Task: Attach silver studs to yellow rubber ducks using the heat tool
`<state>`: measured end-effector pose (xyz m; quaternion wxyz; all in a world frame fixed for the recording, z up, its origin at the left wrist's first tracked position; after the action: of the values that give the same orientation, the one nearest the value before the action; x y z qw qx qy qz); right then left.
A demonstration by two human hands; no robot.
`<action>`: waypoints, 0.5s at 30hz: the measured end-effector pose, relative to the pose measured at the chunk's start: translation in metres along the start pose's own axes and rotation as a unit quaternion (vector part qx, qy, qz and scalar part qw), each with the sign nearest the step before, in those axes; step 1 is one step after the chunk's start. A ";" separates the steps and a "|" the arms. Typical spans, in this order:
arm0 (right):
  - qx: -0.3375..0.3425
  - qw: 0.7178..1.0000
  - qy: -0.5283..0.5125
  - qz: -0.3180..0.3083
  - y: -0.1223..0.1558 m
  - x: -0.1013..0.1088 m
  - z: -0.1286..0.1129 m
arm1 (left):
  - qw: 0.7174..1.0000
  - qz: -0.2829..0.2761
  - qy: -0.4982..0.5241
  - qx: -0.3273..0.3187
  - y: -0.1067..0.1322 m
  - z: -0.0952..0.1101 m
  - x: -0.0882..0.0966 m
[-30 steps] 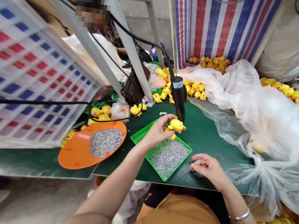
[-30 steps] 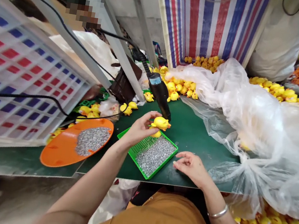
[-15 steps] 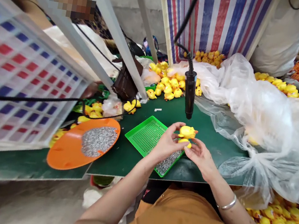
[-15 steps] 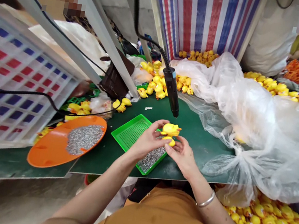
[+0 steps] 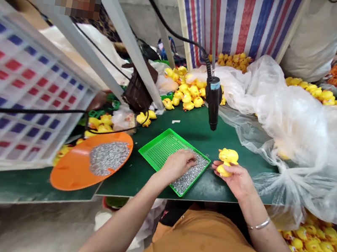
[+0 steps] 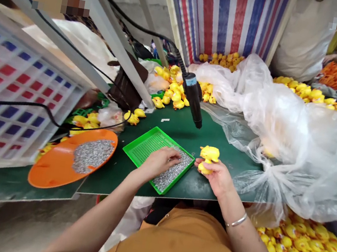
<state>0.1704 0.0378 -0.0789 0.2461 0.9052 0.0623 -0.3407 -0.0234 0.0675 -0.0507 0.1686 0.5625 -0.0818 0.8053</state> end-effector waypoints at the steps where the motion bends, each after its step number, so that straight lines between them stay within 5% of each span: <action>1: 0.009 1.000 -0.003 -0.005 0.000 -0.002 -0.002 | 1.000 -0.001 -0.010 0.002 0.000 0.001 -0.003; 9: 0.004 1.000 -0.001 -0.013 0.000 -0.008 -0.011 | 0.994 0.062 0.093 0.005 0.003 -0.012 0.003; 15: -0.005 1.000 0.019 0.002 -0.003 -0.009 -0.004 | 0.949 0.139 0.281 0.030 0.009 -0.008 0.016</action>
<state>0.1650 0.0427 -0.0717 0.2502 0.9105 0.0676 -0.3223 -0.0387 0.0646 -0.0383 0.0544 0.3009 -0.0842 0.9484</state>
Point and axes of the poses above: each hand's wrist, its own y-axis away from the middle knuckle, its own x-axis out of the back of the hand, z = x × y, the point moved 6 cm from there along -y, towards the middle knuckle, and after that the axes turned 1 degree about -x, right-handed, at the moved point
